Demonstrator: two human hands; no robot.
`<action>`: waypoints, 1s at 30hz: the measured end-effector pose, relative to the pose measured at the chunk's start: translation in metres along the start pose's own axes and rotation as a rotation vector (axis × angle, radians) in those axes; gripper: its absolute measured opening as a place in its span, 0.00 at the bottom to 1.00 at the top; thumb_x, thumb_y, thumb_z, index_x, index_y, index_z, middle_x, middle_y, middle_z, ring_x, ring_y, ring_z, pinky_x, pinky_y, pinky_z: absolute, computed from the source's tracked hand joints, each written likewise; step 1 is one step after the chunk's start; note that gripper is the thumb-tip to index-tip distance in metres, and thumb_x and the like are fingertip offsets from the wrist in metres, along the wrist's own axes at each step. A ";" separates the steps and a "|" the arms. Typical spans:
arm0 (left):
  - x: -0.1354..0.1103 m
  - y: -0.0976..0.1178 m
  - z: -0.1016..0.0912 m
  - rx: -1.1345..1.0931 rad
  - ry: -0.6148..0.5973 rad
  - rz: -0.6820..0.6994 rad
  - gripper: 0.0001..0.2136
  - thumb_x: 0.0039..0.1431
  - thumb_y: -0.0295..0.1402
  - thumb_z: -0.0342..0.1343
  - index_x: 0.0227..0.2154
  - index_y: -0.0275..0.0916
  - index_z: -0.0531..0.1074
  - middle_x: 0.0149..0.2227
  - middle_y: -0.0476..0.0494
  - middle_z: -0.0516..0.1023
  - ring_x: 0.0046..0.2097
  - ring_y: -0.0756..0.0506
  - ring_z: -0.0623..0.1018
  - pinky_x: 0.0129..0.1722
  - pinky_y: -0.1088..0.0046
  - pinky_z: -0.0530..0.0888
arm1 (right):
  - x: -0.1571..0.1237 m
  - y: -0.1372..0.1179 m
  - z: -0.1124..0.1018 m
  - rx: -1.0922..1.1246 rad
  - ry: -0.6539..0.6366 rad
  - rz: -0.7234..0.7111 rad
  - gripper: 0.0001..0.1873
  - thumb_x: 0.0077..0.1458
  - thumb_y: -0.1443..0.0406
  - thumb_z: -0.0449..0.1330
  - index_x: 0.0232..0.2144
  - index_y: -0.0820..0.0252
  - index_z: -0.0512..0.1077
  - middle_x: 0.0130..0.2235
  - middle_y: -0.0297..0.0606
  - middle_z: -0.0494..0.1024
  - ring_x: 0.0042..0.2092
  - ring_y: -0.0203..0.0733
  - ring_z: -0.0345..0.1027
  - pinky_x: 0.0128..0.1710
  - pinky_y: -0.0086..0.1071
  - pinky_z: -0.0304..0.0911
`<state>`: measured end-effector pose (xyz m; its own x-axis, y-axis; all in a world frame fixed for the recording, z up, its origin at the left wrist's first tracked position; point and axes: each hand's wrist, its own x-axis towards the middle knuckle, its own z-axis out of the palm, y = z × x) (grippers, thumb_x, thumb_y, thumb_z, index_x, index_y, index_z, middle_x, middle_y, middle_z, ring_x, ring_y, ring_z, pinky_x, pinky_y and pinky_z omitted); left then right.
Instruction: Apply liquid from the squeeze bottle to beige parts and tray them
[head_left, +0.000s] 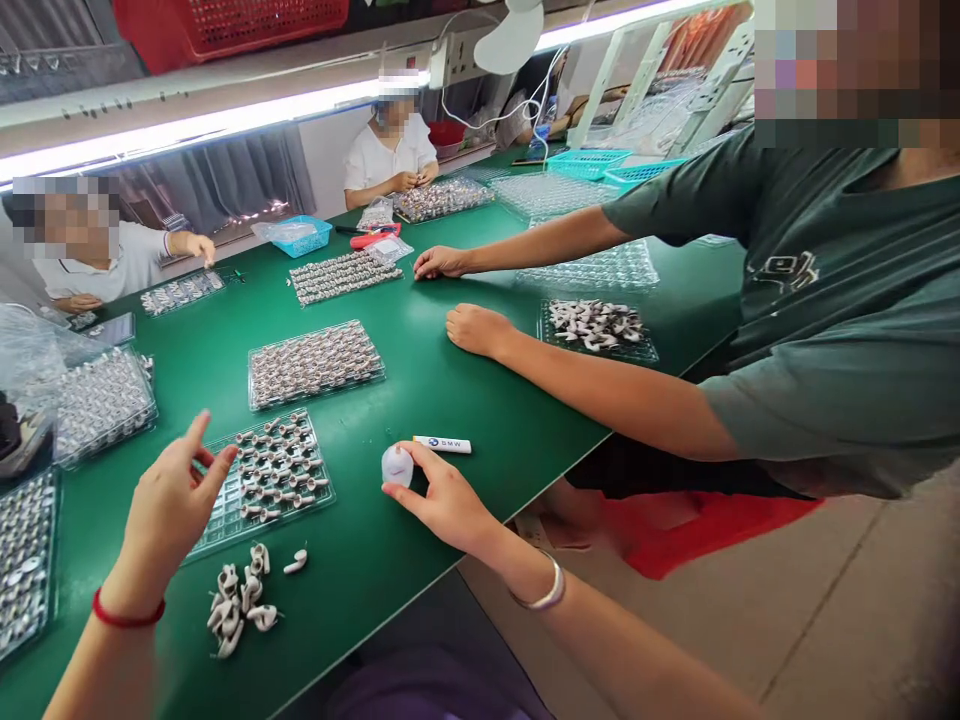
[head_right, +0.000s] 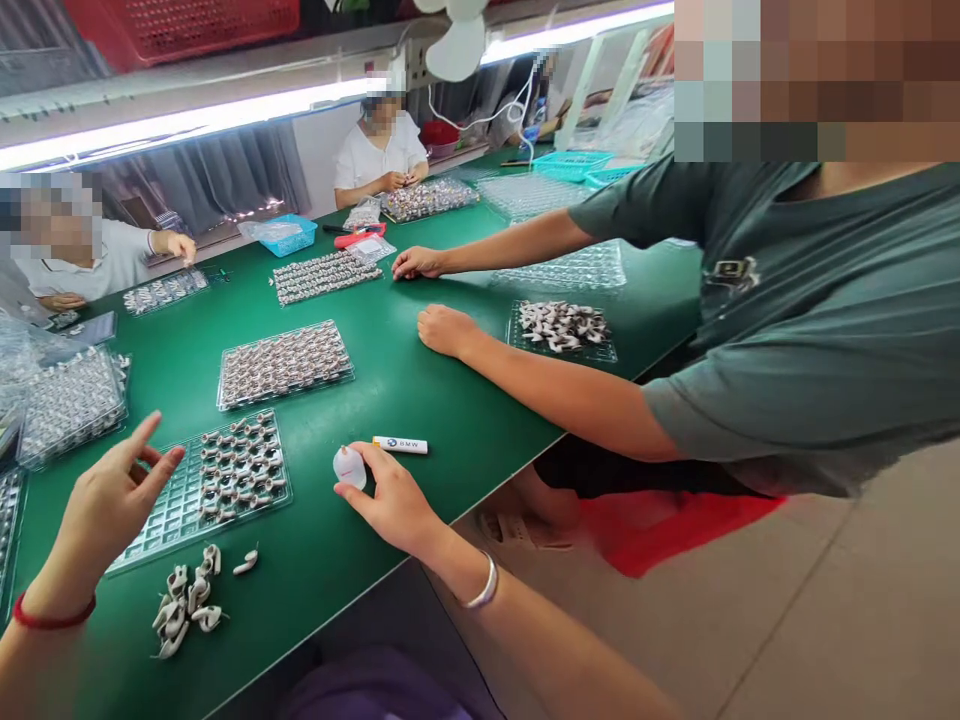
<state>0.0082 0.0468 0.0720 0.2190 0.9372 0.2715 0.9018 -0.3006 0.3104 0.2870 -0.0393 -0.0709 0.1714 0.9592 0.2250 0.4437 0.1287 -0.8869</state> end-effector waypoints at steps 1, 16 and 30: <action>-0.007 -0.004 -0.001 -0.011 -0.027 0.003 0.32 0.57 0.55 0.48 0.57 0.38 0.71 0.29 0.48 0.76 0.24 0.48 0.70 0.29 0.71 0.68 | 0.000 -0.001 0.000 -0.006 0.003 -0.002 0.18 0.53 0.60 0.63 0.45 0.57 0.69 0.44 0.42 0.78 0.45 0.50 0.73 0.48 0.42 0.67; -0.101 -0.053 0.014 -0.182 -0.160 -0.119 0.21 0.49 0.59 0.56 0.32 0.49 0.82 0.34 0.48 0.84 0.32 0.42 0.81 0.24 0.73 0.75 | 0.002 -0.009 -0.002 -0.057 0.036 -0.036 0.17 0.53 0.61 0.63 0.46 0.58 0.69 0.45 0.41 0.77 0.45 0.47 0.72 0.49 0.39 0.66; -0.099 -0.040 0.018 -0.150 -0.197 -0.123 0.19 0.53 0.55 0.54 0.33 0.48 0.81 0.35 0.48 0.82 0.28 0.46 0.75 0.29 0.69 0.72 | -0.003 -0.004 -0.001 -0.059 0.029 -0.005 0.18 0.53 0.59 0.63 0.45 0.58 0.68 0.46 0.43 0.77 0.48 0.50 0.71 0.52 0.41 0.64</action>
<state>-0.0431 -0.0305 0.0158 0.1929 0.9801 0.0458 0.8639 -0.1918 0.4657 0.2860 -0.0427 -0.0672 0.1939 0.9508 0.2417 0.4958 0.1176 -0.8604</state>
